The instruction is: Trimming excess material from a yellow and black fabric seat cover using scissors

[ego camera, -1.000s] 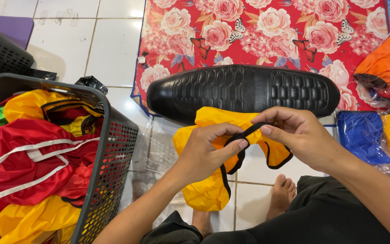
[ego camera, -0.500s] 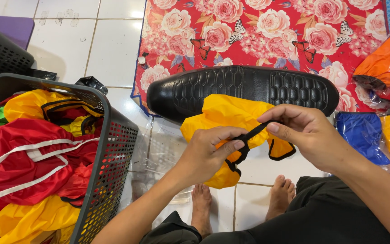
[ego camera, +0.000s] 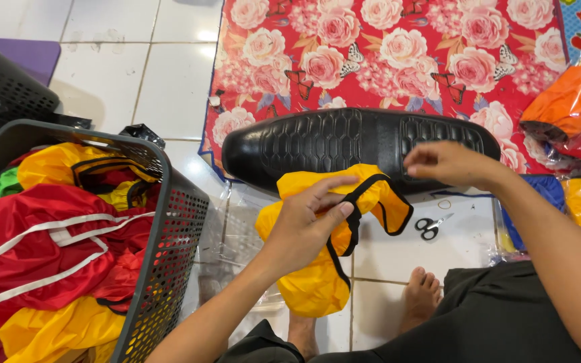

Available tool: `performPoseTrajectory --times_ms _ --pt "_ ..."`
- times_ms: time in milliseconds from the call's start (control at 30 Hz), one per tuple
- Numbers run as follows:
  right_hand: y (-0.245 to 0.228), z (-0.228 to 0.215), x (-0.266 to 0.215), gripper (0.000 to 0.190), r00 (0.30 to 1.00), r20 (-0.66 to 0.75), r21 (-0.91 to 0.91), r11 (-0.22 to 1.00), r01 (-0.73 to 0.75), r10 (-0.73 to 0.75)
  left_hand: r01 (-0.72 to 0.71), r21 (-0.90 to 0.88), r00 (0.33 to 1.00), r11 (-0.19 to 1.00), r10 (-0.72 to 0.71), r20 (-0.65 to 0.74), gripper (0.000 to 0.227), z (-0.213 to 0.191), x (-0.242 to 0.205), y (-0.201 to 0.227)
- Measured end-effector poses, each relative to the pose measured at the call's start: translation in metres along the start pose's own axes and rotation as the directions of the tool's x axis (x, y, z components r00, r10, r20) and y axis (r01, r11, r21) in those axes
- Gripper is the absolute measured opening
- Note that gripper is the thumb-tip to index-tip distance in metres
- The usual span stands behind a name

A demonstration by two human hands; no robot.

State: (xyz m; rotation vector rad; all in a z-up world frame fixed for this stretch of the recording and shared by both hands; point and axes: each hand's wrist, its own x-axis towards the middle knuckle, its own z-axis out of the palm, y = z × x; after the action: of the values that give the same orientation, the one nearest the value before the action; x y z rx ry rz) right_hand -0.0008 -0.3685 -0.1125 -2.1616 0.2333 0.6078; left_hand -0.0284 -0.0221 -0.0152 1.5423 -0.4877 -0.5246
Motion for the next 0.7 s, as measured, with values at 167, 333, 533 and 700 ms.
performPoseTrajectory --times_ms 167,333,533,700 --pt "0.146 0.025 0.054 0.052 0.888 0.081 0.188 0.868 -0.459 0.452 -0.077 -0.041 0.997 0.996 0.076 -0.033 0.045 0.002 0.000 -0.015" --pt "0.342 0.163 0.115 0.024 0.525 -0.314 0.888 0.440 -0.132 0.791 -0.137 -0.072 0.985 0.988 0.128 -0.116 0.041 0.001 -0.011 -0.006" --pt "0.302 0.262 0.059 0.027 0.254 -0.800 0.319 0.744 -0.587 0.543 -0.043 -0.198 0.985 0.979 0.008 -0.170 0.045 0.006 -0.014 0.014" --pt "0.301 0.253 0.057 0.066 0.041 -0.676 0.603 0.584 -0.543 0.736 0.008 -0.214 0.972 0.977 -0.058 -0.228 0.050 0.009 -0.014 0.031"
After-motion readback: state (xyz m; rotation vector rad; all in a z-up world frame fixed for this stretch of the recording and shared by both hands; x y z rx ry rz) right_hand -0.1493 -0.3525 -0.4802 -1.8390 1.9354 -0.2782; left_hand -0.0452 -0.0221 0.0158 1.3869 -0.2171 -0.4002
